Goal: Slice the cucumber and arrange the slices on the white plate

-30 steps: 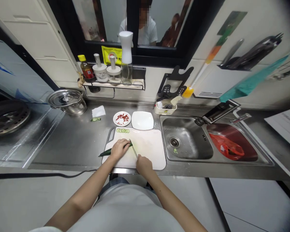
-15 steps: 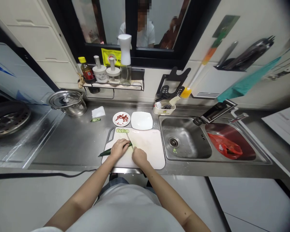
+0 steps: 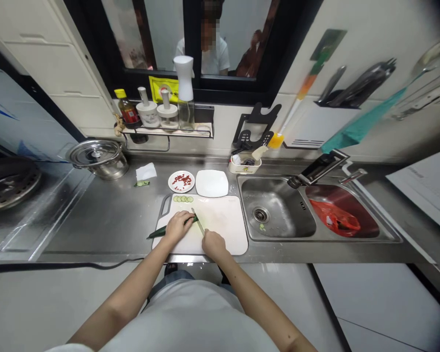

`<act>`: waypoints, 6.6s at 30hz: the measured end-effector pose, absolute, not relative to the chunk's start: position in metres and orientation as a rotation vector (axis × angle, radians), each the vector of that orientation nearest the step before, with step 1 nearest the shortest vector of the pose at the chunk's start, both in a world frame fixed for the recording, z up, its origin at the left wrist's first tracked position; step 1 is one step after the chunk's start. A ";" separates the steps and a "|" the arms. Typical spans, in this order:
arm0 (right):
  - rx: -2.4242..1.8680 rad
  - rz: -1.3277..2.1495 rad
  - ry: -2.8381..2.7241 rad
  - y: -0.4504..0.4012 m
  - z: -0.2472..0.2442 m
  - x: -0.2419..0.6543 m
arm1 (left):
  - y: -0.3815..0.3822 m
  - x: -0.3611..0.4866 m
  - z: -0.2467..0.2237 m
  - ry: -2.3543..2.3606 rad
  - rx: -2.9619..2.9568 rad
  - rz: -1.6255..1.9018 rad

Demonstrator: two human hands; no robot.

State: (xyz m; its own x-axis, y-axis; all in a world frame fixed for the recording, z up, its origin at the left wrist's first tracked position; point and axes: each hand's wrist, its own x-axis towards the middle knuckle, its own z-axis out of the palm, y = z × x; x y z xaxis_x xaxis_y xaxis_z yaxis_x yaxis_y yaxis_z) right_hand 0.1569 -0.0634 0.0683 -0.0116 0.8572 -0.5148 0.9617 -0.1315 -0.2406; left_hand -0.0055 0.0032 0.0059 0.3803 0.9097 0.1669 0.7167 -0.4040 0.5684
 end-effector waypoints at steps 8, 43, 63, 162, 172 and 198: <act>2.047 -0.848 1.916 -0.086 0.076 0.169 | 0.003 -0.004 0.007 1.464 2.211 0.616; 2.139 -0.093 2.217 -0.078 0.082 0.228 | 0.021 0.020 0.073 1.169 1.692 0.442; 2.328 -0.268 2.006 -0.084 0.074 0.240 | 0.074 0.023 0.015 1.828 1.590 0.669; 2.166 -0.839 1.994 -0.054 0.084 0.164 | 0.007 -0.009 -0.008 1.409 2.369 0.669; 2.148 -0.860 1.960 -0.054 0.086 0.160 | 0.005 -0.007 -0.009 1.414 2.362 0.712; 2.031 -0.905 1.951 -0.079 0.094 0.176 | 0.005 -0.005 0.001 1.402 2.329 0.703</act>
